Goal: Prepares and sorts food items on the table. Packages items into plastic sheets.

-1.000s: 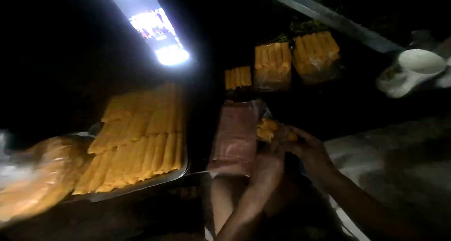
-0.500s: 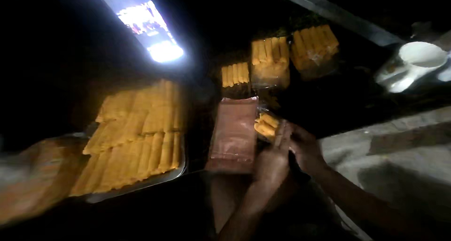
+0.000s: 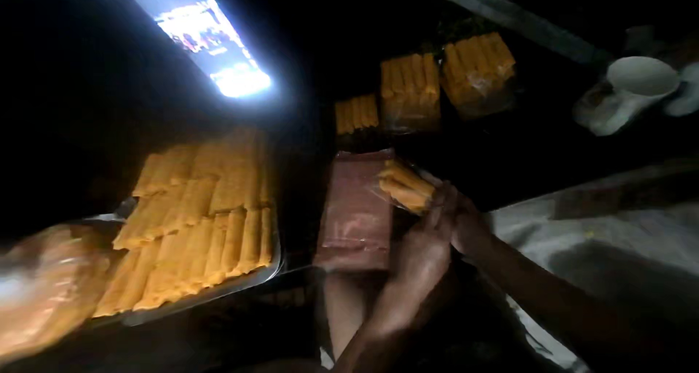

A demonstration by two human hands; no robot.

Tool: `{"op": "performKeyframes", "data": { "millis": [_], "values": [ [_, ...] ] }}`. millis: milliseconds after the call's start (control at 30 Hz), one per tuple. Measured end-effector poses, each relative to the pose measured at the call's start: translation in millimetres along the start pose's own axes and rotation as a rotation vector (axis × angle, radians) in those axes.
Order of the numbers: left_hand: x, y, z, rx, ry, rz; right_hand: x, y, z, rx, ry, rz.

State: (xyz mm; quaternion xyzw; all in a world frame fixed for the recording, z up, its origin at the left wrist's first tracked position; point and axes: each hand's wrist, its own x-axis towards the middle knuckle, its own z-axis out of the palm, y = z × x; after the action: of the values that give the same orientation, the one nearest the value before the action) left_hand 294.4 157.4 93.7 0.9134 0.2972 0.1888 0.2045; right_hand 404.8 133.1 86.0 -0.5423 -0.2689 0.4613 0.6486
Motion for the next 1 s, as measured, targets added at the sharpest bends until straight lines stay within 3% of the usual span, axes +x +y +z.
{"op": "performKeyframes", "data": {
  "millis": [167, 367, 500, 600, 800, 1000],
  "values": [
    [3.3, 6.1, -3.0, -0.083, -0.141, -0.136, 10.8, 5.7, -5.5, -0.092, -0.036, 0.027],
    [-9.0, -19.7, -23.0, -0.31, -0.013, -0.087, 1.2, 1.4, -25.9, -0.346, -0.153, -0.018],
    [-5.0, -57.6, -60.7, -0.181, 0.105, -0.305, -16.1, -9.3, -40.3, -0.667, -0.093, 0.002],
    [6.7, -75.7, -73.1, -0.056, 0.071, -0.416, -26.0, -4.1, -43.3, -0.685, -0.029, -0.077],
    [57.7, -72.2, -72.6, 0.013, -0.072, -0.478, -18.2, 4.4, -40.1, -0.636, -0.117, -0.152],
    [104.6, -71.9, -73.5, -0.029, -0.345, -0.517, -13.2, 2.9, -41.6, -0.712, -0.023, -0.167]
  ]
}}
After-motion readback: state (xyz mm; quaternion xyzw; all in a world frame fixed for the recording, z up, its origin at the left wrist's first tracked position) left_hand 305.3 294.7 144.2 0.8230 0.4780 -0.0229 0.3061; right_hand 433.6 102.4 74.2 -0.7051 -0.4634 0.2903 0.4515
